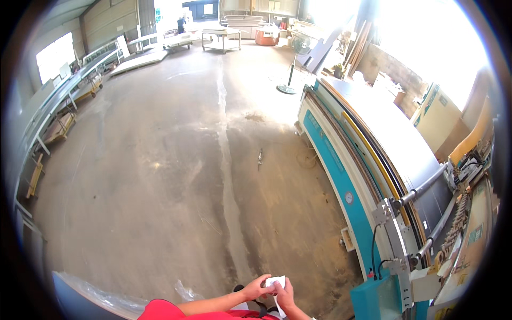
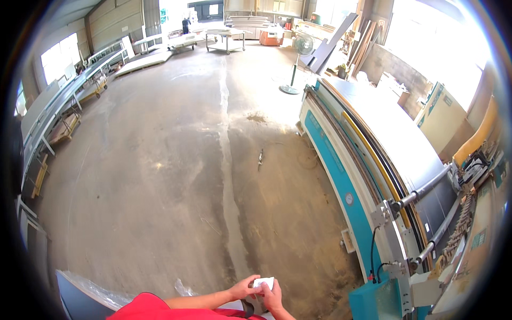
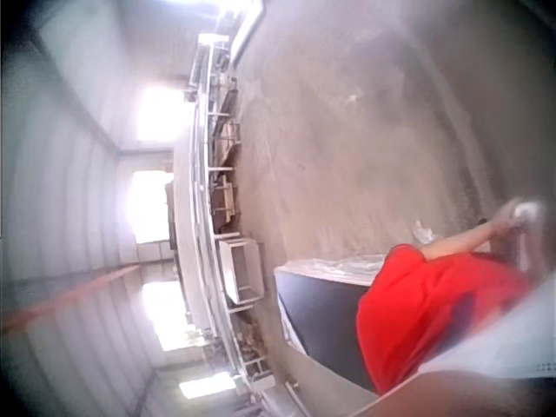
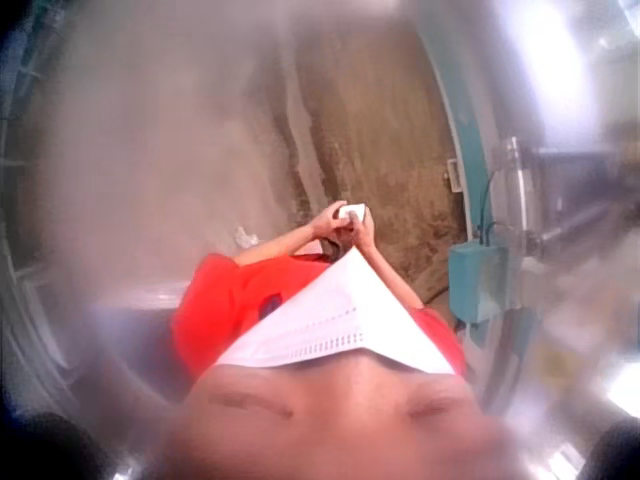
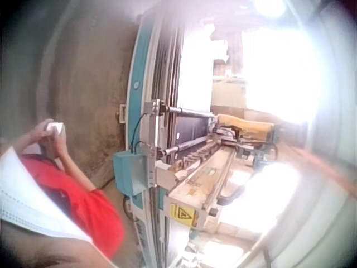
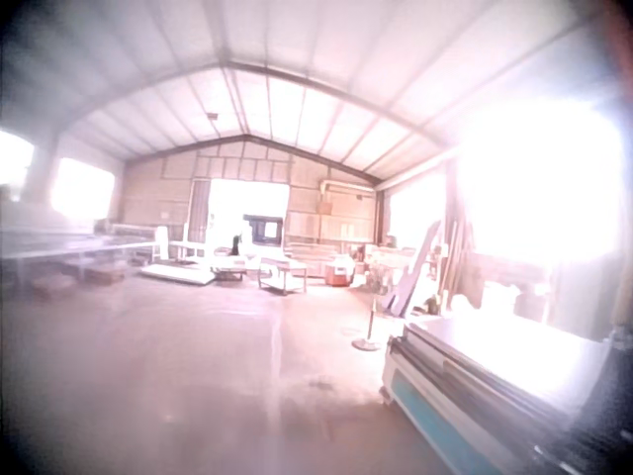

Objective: The person tears off labels from a roll and applies them to a large black sheet on a machine table. They walk around the workshop, retrieve gloves, and put them on before continuing to place labels on the sheet.

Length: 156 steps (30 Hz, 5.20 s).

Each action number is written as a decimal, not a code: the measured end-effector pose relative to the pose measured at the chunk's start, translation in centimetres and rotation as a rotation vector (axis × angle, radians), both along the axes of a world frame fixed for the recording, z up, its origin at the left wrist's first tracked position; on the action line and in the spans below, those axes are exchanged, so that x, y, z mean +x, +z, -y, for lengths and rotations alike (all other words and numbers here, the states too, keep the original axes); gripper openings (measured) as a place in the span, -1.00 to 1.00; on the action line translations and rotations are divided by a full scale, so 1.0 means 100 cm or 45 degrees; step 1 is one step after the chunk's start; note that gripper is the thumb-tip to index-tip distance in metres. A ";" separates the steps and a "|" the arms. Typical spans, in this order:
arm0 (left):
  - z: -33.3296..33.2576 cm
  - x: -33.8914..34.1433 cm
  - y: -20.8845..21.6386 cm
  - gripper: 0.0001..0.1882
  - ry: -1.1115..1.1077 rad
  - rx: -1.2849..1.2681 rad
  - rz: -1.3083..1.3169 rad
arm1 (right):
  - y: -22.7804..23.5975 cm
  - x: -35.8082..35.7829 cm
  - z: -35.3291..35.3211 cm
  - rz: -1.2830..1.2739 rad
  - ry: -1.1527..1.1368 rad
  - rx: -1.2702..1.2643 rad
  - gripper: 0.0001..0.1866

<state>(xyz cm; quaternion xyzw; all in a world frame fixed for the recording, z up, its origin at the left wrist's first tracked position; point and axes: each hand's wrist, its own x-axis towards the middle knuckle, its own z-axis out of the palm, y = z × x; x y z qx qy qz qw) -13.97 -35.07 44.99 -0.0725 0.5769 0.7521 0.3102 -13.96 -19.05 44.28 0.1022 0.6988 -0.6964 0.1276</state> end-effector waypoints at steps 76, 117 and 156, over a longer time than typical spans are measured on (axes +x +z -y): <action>0.207 -2.241 0.133 -0.49 -0.764 -0.244 -0.692 | 0.110 -2.113 0.256 -0.181 -0.630 -0.477 -0.59; -0.766 -2.901 0.055 -0.34 -1.284 -0.470 -0.134 | 0.021 -2.702 -0.640 0.113 -1.413 -0.460 -0.70; -1.041 -2.968 -0.139 -0.32 -1.507 -0.858 0.487 | -0.100 -2.775 -0.709 1.268 -1.764 -0.398 -0.76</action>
